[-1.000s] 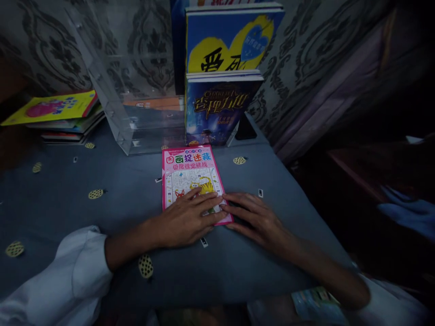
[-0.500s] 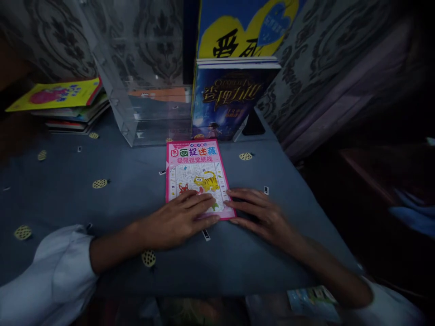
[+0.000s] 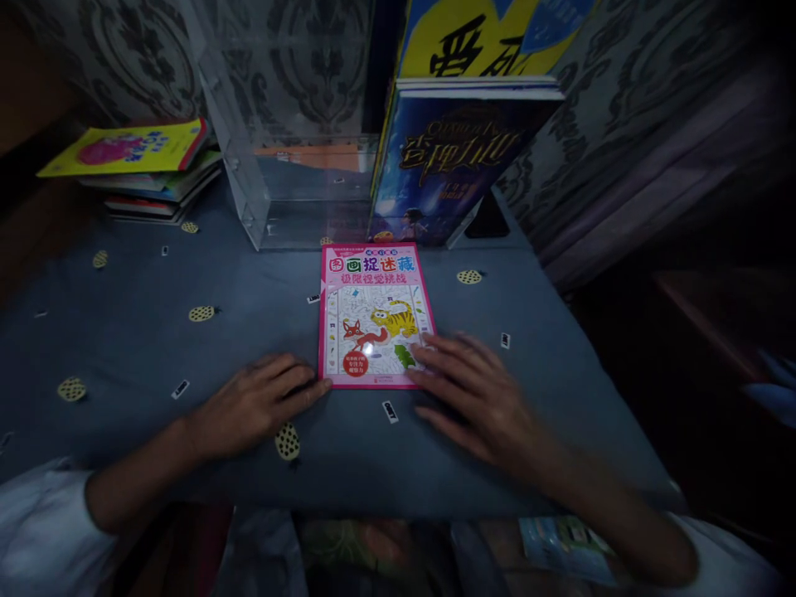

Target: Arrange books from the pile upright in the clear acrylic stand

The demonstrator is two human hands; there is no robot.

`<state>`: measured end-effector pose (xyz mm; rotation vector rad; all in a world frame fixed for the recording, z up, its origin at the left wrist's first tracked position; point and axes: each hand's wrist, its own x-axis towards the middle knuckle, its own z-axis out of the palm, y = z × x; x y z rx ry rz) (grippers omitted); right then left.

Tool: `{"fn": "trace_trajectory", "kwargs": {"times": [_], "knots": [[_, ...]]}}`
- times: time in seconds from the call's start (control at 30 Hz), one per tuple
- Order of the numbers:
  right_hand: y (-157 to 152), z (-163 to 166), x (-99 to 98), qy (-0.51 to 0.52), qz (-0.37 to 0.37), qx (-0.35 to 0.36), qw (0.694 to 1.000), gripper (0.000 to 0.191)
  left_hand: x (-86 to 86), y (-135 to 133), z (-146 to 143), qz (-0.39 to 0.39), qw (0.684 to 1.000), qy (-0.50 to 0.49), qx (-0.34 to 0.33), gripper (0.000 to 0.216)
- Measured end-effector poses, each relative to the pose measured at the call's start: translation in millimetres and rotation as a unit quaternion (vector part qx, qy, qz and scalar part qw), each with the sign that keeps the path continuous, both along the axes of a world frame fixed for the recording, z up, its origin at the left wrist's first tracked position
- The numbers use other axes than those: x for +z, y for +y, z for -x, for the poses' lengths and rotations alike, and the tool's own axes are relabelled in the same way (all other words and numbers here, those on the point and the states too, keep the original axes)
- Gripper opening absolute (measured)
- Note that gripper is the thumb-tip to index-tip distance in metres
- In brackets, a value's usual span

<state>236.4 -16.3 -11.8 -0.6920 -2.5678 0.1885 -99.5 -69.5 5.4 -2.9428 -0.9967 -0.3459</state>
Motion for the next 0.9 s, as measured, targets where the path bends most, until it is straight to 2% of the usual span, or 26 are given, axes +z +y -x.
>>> {"fn": "trace_trajectory", "kwargs": {"times": [0.1,0.17,0.27,0.37,0.5,0.67,0.8,0.9], "knots": [[-19,36,8.6,-0.041,0.052,0.104,0.992,0.049,-3.0,1,-3,-0.005,1.0,-0.019,-0.003,0.032],[-28,53,8.0,-0.076,0.081,0.138,0.984,0.063,-3.2,1,-4,-0.005,1.0,-0.022,-0.001,0.03],[-34,56,1.4,-0.1,0.108,0.114,0.983,0.084,-1.0,1,-6,-0.01,1.0,-0.021,0.004,0.029],[-36,36,-5.5,-0.099,0.11,0.059,0.987,0.096,0.1,2,-7,-0.012,0.999,-0.047,0.011,0.028],[-40,8,-11.7,-0.087,0.099,-0.001,0.991,0.092,-3.1,5,-6,0.015,0.997,-0.079,0.012,0.027],[-35,-2,-15.4,-0.077,0.089,-0.023,0.993,0.084,-3.6,10,-8,0.05,0.994,-0.097,0.018,0.026],[-16,-1,-14.5,-0.076,0.1,-0.013,0.992,0.082,-3.6,22,-14,0.067,0.993,-0.09,0.045,0.025],[9,4,-11.4,-0.078,0.129,-0.027,0.988,0.075,-8.0,38,-17,0.062,0.993,-0.088,0.058,0.026]]}}
